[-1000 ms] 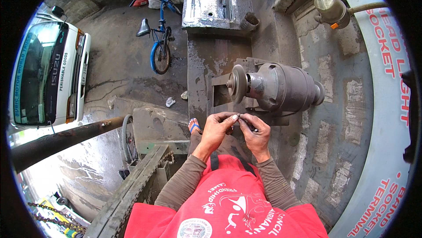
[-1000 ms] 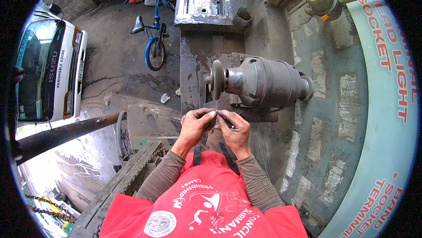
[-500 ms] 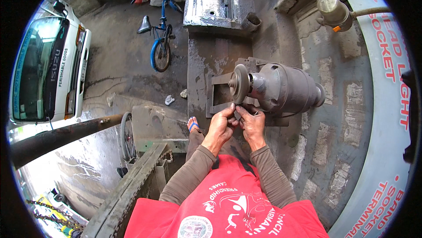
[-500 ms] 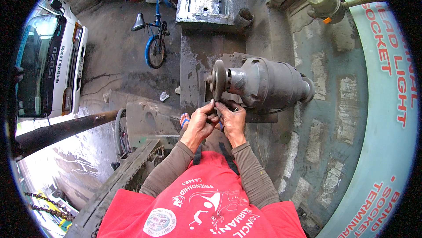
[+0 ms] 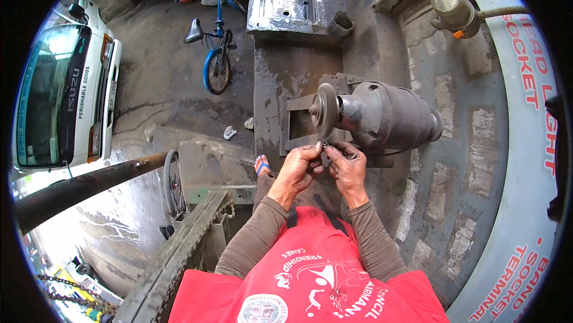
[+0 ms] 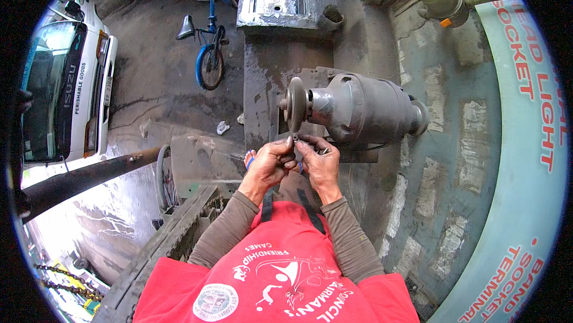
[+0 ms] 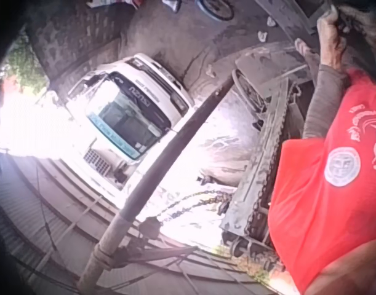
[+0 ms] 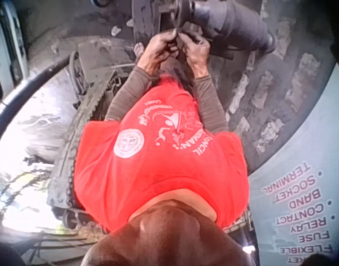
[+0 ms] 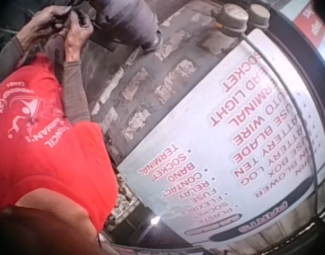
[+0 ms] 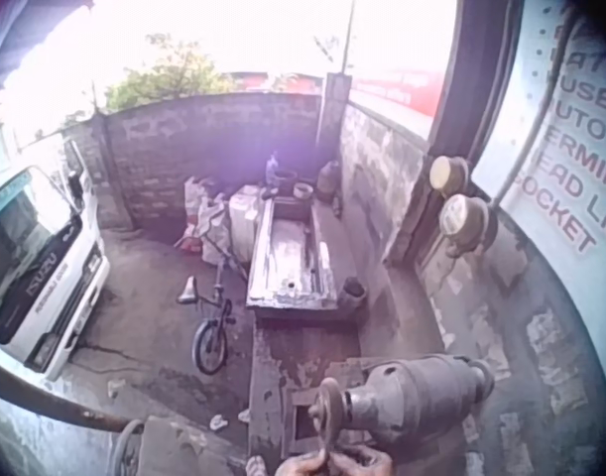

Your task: The person uses a grinding wheel to smooth a small metal part, then moves to a workbench to manipulate a circular metal component with pliers. They repeatedly adjust and inspect the part while handling it with both hands.

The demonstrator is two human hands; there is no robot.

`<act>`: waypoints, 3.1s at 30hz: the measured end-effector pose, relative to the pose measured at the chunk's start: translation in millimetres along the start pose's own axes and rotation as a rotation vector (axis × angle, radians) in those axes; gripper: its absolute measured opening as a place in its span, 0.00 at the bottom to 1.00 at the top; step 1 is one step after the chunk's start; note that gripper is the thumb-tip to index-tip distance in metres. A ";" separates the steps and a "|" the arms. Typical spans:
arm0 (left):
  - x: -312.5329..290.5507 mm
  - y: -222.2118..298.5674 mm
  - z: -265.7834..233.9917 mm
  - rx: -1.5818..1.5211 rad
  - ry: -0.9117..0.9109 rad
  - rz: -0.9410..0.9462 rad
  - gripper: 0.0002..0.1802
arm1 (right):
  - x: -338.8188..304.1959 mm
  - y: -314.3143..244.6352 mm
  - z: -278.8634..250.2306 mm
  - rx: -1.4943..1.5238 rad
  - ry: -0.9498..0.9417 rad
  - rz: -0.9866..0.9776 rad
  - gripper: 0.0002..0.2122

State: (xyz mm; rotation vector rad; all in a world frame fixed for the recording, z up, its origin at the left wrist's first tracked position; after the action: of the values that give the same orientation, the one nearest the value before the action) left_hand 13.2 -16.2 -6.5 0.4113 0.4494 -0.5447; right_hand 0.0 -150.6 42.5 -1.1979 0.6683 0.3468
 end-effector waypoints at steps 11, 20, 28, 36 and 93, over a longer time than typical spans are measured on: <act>-1.0 -3.1 -4.1 -0.168 0.094 -0.007 0.06 | 8.3 13.3 9.3 0.014 0.040 -0.040 0.10; 15.8 -3.7 -6.6 -0.214 0.132 -0.019 0.06 | 18.1 7.5 15.5 -0.035 0.141 -0.084 0.10; 3.9 9.4 -0.2 0.005 0.034 -0.055 0.06 | -5.5 -4.6 0.6 -0.113 0.011 -0.055 0.10; 3.5 1.0 -13.9 -0.054 0.078 -0.058 0.06 | 1.8 2.9 10.5 -0.264 0.109 -0.160 0.10; 4.5 4.2 -17.8 0.087 0.081 -0.031 0.08 | 3.9 17.0 -2.0 -0.321 0.078 -0.150 0.09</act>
State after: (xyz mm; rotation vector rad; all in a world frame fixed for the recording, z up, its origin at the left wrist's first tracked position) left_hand 13.8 -6.1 -22.4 0.5120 0.5123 -0.5808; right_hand -7.4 -147.0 27.0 -1.5647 0.5999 0.2892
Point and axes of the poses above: each hand's wrist, its own x-axis towards the middle knuckle, its own z-axis out of the palm, y = z × x, the point moved 2 cm from there along x, towards the middle knuckle, and after that the axes turned 11 degrees about z, right-handed, at the moved point
